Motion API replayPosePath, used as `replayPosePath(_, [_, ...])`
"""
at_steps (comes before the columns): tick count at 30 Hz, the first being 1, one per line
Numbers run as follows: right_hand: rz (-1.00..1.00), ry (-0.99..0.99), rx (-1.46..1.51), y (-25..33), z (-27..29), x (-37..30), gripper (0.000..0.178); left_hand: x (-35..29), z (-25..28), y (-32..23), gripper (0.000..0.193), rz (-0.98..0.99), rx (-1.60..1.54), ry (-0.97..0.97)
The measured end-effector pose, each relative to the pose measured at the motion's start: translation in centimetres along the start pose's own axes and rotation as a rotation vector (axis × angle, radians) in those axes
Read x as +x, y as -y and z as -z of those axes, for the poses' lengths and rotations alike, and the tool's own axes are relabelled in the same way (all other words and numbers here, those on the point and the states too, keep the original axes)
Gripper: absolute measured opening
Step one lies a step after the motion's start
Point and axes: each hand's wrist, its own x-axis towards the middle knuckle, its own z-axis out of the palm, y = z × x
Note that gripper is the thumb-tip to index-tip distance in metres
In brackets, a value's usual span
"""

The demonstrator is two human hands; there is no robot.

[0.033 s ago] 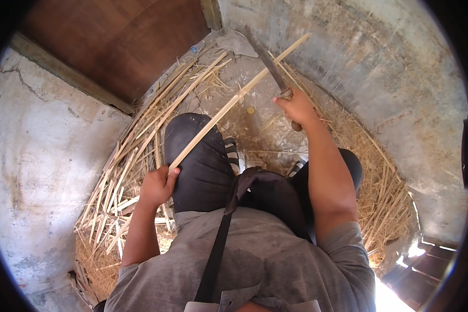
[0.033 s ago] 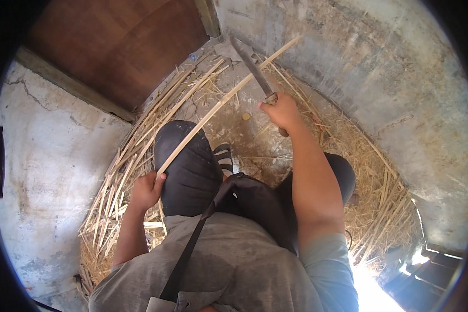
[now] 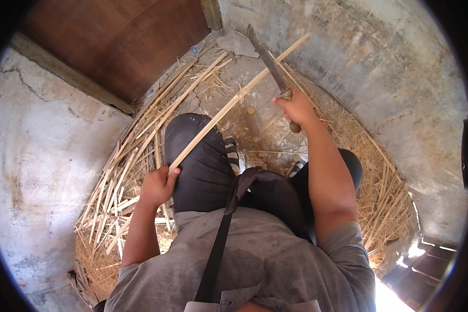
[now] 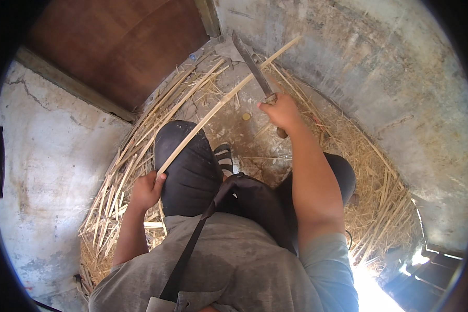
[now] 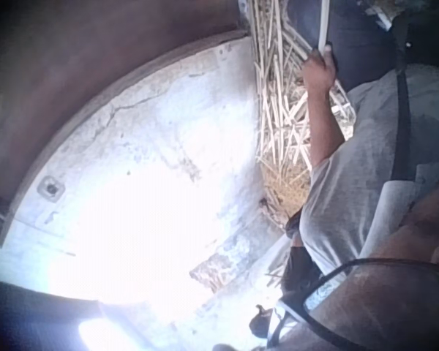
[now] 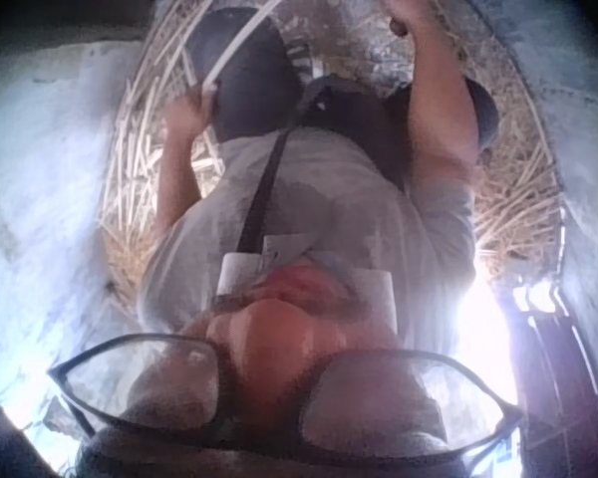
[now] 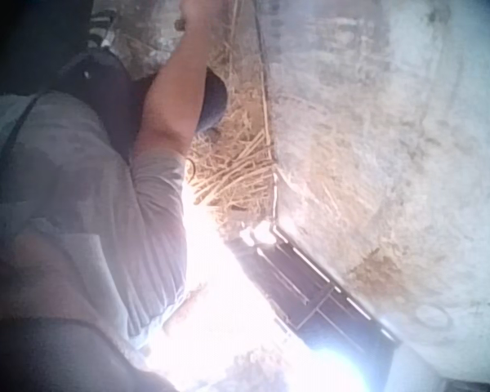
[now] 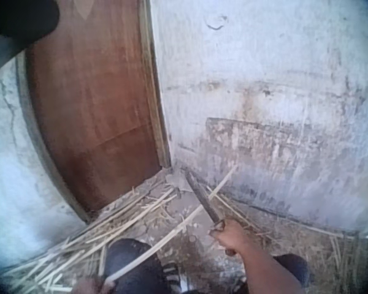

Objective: The person sits on the floor and uses a knife to shave a long bamboo stick. They hold the stick with their left hand and repeatedly scrape the blade along its length to remove the outer layer, creating thin shavings that fall to the floor.

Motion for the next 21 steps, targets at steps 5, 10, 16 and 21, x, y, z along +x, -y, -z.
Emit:
replayPosePath(5, [0.353,0.217,-0.419,-0.7,-3.1,-0.7,0.051,0.1,0.3,-0.1,0.056,0.020,0.048,0.021])
replayPosePath(10, [0.069,0.346,-0.001,2.3,-0.6,-2.0,0.047,-0.1,0.3,-0.1,0.057,0.018,0.061,-0.002])
replayPosePath(16, [-0.036,0.019,0.330,-1.0,0.6,-0.1,0.030,-0.1,0.0,0.0,0.055,0.012,0.026,-0.003])
replayPosePath(21, [-0.108,0.307,0.320,-0.3,-1.1,-0.8,0.043,0.1,0.1,-0.3,0.055,0.017,0.041,0.005])
